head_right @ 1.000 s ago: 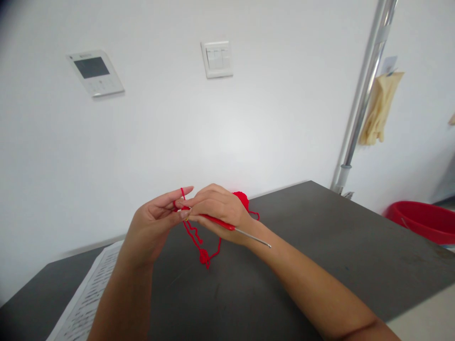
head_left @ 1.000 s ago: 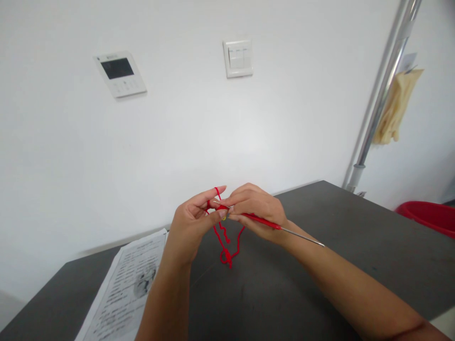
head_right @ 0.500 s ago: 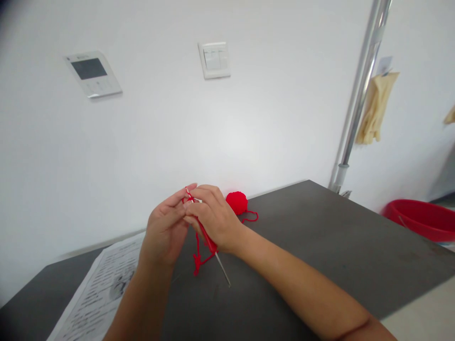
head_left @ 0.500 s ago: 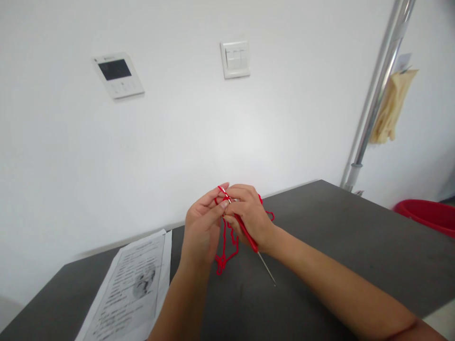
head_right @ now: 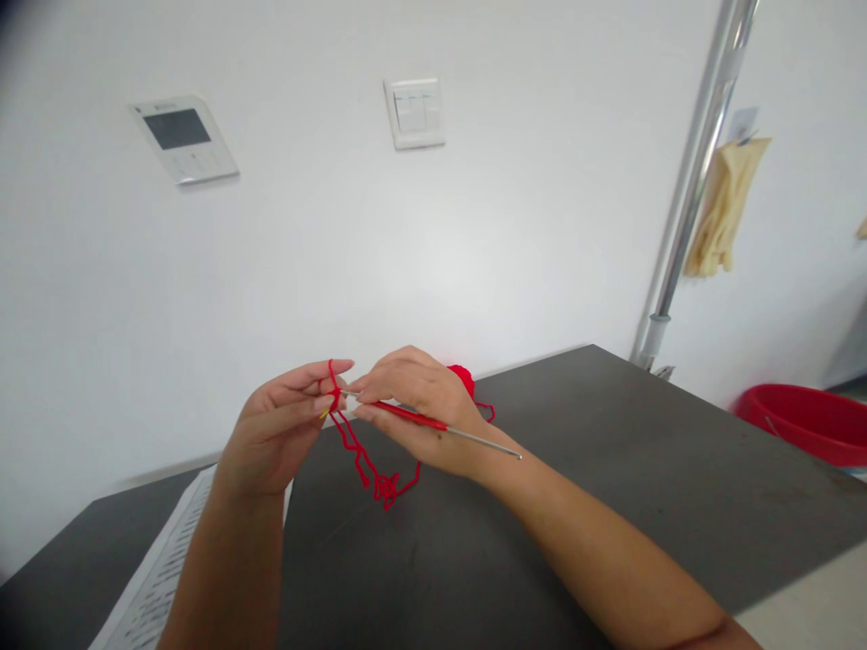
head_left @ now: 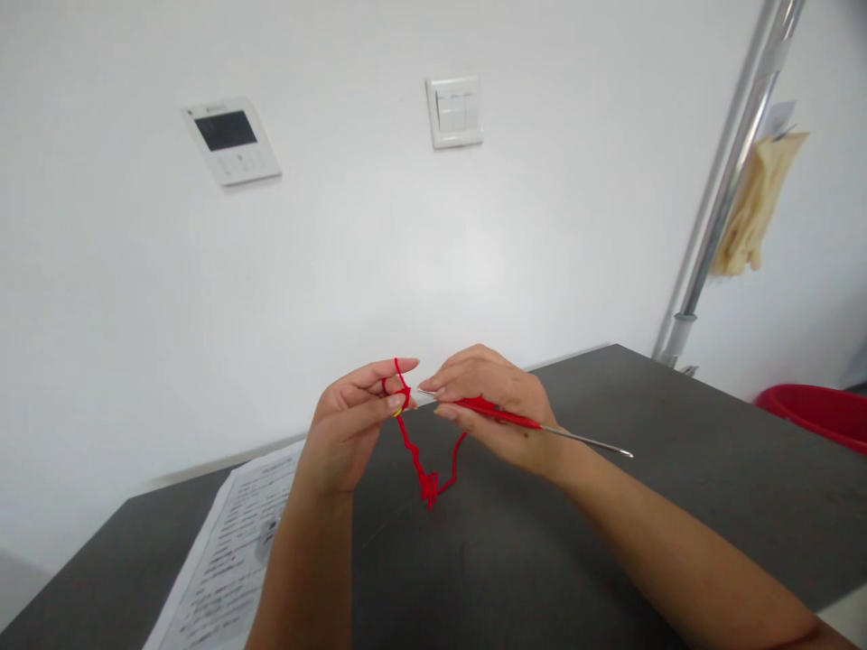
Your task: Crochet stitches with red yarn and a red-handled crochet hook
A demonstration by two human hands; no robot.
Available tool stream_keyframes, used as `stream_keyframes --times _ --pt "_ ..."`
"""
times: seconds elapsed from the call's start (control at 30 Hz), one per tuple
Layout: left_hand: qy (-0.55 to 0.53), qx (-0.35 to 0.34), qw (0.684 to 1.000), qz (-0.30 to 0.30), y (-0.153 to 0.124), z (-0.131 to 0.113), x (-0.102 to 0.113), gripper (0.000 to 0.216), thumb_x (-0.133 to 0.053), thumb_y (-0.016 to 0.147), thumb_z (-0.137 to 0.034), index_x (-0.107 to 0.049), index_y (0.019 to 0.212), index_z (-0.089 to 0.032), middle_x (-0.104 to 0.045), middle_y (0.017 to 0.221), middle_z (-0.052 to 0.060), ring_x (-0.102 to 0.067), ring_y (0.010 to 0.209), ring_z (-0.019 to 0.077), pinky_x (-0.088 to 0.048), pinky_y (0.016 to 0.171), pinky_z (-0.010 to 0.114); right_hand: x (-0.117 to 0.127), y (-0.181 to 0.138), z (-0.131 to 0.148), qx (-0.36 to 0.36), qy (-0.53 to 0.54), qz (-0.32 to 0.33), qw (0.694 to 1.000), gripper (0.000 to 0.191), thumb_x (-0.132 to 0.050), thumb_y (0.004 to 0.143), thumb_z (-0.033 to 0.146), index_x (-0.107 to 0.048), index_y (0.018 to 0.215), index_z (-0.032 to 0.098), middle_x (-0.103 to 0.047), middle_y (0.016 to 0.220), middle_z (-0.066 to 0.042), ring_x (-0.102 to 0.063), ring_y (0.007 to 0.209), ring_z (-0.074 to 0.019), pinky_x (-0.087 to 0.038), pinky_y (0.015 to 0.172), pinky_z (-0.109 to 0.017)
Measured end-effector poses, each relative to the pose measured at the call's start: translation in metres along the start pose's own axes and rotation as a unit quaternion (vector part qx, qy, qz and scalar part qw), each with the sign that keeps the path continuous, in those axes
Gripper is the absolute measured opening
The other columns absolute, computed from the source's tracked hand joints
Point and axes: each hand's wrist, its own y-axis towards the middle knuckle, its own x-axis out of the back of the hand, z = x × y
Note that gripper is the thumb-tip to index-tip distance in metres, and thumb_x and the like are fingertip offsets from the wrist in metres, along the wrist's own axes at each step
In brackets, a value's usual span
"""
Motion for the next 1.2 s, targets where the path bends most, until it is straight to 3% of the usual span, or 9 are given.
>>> stream_keyframes --times 0.13,0.3,0.37,0.47,0.57,0.7,0.97,1.07,1.2 --pt "-0.021 0.009 1.0 0.004 -0.001 -0.003 0.002 0.032 -0.087 0.056 -0.019 -0.084 0.088 -0.016 -0.07 0.064 0.003 -0.063 0.061 0.0136 -0.048 0.068 0.027 -0.007 -0.003 0.007 -0.102 0.077 -0.052 0.99 0.005 -0.072 0.092 0.019 -0.074 0.096 0.022 -0.081 0.097 -0.007 -0.076 0.091 -0.0191 -0.062 0.082 -0.034" --pt "-0.051 0.025 0.998 0.024 -0.002 -0.003 0.004 0.03 -0.086 0.055 -0.018 -0.083 0.084 -0.016 -0.073 0.067 0.005 -0.064 0.062 0.0157 -0.047 0.068 0.029 -0.011 -0.001 0.017 -0.291 0.252 -0.118 0.916 0.016 -0.075 0.09 0.035 -0.072 0.086 0.019 -0.082 0.089 -0.006 -0.078 0.08 -0.0182 -0.065 0.075 -0.031" --pt "-0.057 0.032 0.997 0.029 -0.003 -0.004 0.005 0.03 -0.086 0.055 -0.018 -0.082 0.084 -0.015 -0.073 0.067 0.005 -0.063 0.061 0.0154 -0.047 0.066 0.029 -0.008 0.0 0.017 -0.275 0.246 -0.107 0.923 0.016 -0.075 0.091 0.034 -0.072 0.086 0.019 -0.082 0.09 -0.006 -0.079 0.08 -0.0183 -0.065 0.075 -0.03" --pt "-0.069 0.037 0.996 0.032 -0.003 -0.007 0.005 0.029 -0.085 0.055 -0.018 -0.081 0.083 -0.012 -0.07 0.063 0.005 -0.06 0.06 0.0142 -0.045 0.063 0.027 0.0 0.001 0.013 -0.124 0.133 -0.017 0.983 0.002 -0.071 0.093 0.021 -0.073 0.093 0.021 -0.081 0.097 -0.008 -0.077 0.09 -0.0192 -0.064 0.082 -0.032" --pt "-0.074 0.05 0.995 0.036 -0.004 -0.01 0.003 0.028 -0.085 0.053 -0.018 -0.081 0.08 -0.011 -0.069 0.06 0.005 -0.059 0.058 0.0131 -0.045 0.061 0.025 0.008 0.001 0.009 -0.005 0.073 0.059 0.996 0.013 -0.066 0.094 0.012 -0.073 0.099 0.021 -0.081 0.103 -0.01 -0.076 0.097 -0.0197 -0.063 0.087 -0.035" --pt "-0.05 0.063 0.996 0.039 -0.005 -0.011 0.001 0.025 -0.085 0.05 -0.018 -0.082 0.075 -0.014 -0.068 0.059 0.004 -0.058 0.053 0.0123 -0.043 0.055 0.023 0.012 0.002 0.008 -0.103 0.176 0.02 0.979 0.005 -0.072 0.092 0.016 -0.074 0.093 0.02 -0.081 0.097 -0.009 -0.077 0.09 -0.0191 -0.064 0.079 -0.032" --pt "0.01 0.014 1.0 0.019 -0.006 -0.006 0.0 0.019 -0.089 0.054 -0.018 -0.083 0.072 -0.019 -0.071 0.062 0.002 -0.065 0.059 0.0124 -0.051 0.065 0.023 0.0 0.003 0.008 -0.303 0.387 -0.073 0.868 0.018 -0.082 0.085 0.031 -0.07 0.081 0.018 -0.081 0.082 -0.004 -0.077 0.07 -0.016 -0.064 0.068 -0.028" --pt "0.007 -0.006 1.0 0.016 -0.006 -0.003 -0.004 0.021 -0.09 0.057 -0.022 -0.084 0.077 -0.019 -0.072 0.063 0.002 -0.066 0.062 0.0126 -0.052 0.07 0.024 -0.007 0.0 0.007 -0.252 0.336 -0.112 0.901 0.015 -0.078 0.089 0.031 -0.07 0.084 0.019 -0.081 0.086 -0.005 -0.078 0.074 -0.017 -0.065 0.071 -0.03" --pt "0.01 -0.009 0.999 0.028 -0.007 -0.003 -0.007 0.021 -0.089 0.061 -0.022 -0.085 0.081 -0.02 -0.074 0.064 0.002 -0.068 0.064 0.0119 -0.051 0.069 0.021 -0.006 -0.004 0.002 -0.04 0.112 -0.053 0.992 0.003 -0.07 0.095 0.019 -0.072 0.095 0.02 -0.08 0.101 -0.01 -0.076 0.097 -0.0195 -0.064 0.084 -0.034"
